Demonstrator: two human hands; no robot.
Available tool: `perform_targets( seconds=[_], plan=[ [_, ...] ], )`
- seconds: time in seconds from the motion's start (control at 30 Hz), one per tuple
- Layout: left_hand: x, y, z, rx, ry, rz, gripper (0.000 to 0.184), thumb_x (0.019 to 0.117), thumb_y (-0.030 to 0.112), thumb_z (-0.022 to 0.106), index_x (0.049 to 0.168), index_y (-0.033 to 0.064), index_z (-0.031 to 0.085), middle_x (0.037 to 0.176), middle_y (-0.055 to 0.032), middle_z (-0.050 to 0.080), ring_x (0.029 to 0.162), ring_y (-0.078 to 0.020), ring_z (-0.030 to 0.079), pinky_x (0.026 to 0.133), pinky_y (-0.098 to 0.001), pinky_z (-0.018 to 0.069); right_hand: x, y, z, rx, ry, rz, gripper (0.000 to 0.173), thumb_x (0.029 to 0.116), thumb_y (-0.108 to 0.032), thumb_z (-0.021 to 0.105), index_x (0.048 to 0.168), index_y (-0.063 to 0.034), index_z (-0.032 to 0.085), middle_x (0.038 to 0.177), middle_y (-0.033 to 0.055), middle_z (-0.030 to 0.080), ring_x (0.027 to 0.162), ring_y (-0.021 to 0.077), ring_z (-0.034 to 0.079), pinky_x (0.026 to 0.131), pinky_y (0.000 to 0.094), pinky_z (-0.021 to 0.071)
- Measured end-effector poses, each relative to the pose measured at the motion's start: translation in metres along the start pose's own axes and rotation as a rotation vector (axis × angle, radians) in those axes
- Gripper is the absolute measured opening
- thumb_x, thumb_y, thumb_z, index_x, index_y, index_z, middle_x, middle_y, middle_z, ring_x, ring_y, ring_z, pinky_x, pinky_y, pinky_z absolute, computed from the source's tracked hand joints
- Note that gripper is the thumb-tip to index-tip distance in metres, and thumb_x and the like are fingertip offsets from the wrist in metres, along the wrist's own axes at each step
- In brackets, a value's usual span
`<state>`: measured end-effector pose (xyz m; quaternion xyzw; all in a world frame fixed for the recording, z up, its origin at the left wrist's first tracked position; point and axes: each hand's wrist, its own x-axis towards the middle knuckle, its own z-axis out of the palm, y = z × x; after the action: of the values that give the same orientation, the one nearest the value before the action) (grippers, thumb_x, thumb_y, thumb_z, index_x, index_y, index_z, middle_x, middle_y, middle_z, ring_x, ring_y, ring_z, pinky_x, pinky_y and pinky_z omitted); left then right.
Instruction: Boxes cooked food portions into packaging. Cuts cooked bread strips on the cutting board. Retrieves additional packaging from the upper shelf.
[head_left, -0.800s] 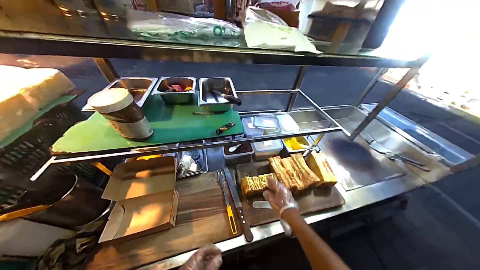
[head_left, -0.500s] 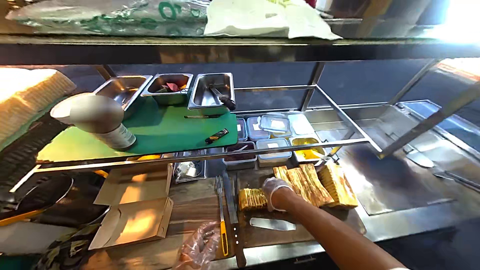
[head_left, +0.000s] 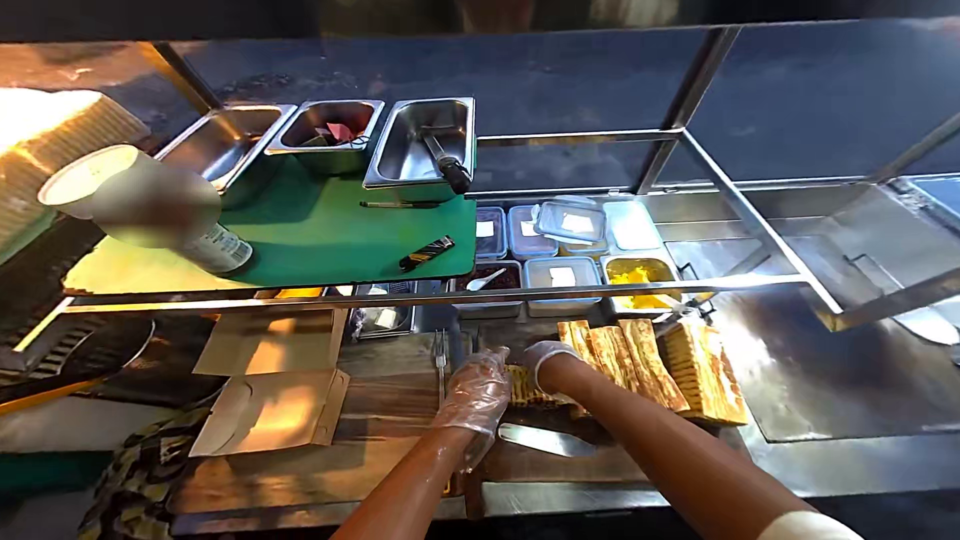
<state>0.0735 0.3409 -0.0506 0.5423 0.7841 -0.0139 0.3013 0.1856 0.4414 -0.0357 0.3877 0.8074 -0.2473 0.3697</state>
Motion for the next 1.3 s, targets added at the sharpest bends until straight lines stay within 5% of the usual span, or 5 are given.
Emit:
perform_targets(
  seconds=[0.23,0.43,0.6,0.77,1.3],
  plan=[
    [-0.016,0.0,0.002,-0.232,0.148,-0.112,0.047,0.1013,0.047,0.053,0.14,0.0217,0.063,0.134,-0.005,0.066,0.129,-0.0202,0.059,0.113,-0.0425,0.0436,0.002,0.014,0.005,-0.012,-0.01,-0.088,0.036,0.092,-0.016,0.068,0.126,-0.0044,0.066,0.122,0.0228,0.068,0.114,0.044,0.065,0.09,0.0686,0.0519],
    [-0.067,0.009,0.04,-0.82,0.324,-0.23,0.022,0.0989,0.031,0.065,0.113,0.0167,0.073,0.099,0.0014,0.073,0.092,-0.0098,0.07,0.082,-0.035,0.0597,-0.004,0.009,0.0,-0.002,-0.017,-0.105,0.03,0.0947,-0.006,0.063,0.124,-0.0011,0.065,0.126,0.0262,0.065,0.117,0.0465,0.064,0.092,0.0692,0.0516],
    [-0.089,0.043,0.079,-1.476,-0.05,-0.518,0.022,0.103,0.021,0.061,0.12,0.0067,0.066,0.102,-0.0118,0.072,0.084,-0.0245,0.072,0.068,-0.0402,0.0612,0.006,0.016,0.008,0.007,0.005,-0.119,0.029,0.0924,-0.016,0.068,0.12,-0.0061,0.067,0.118,0.0218,0.069,0.111,0.0428,0.067,0.088,0.0678,0.0532],
    [-0.075,0.056,0.091,-1.819,-0.129,-0.703,0.03,0.1071,0.027,0.053,0.127,0.0062,0.059,0.106,-0.0159,0.069,0.083,-0.028,0.07,0.067,-0.0433,0.0584,0.015,0.017,0.008,-0.012,0.004,-0.137,0.03,0.0934,-0.011,0.066,0.123,-0.0056,0.067,0.122,0.0224,0.068,0.115,0.0432,0.065,0.092,0.0666,0.0524],
    [-0.06,0.063,0.092,-1.92,-0.126,-0.619,0.04,0.1023,0.014,0.06,0.139,0.0055,0.05,0.122,-0.0186,0.064,0.098,-0.0311,0.069,0.074,-0.045,0.0595,-0.015,0.052,-0.006,0.165,0.135,-0.286,0.021,0.098,-0.021,0.065,0.116,-0.0136,0.073,0.113,0.0109,0.071,0.111,0.0293,0.067,0.098,0.0544,0.0527]
  ],
)
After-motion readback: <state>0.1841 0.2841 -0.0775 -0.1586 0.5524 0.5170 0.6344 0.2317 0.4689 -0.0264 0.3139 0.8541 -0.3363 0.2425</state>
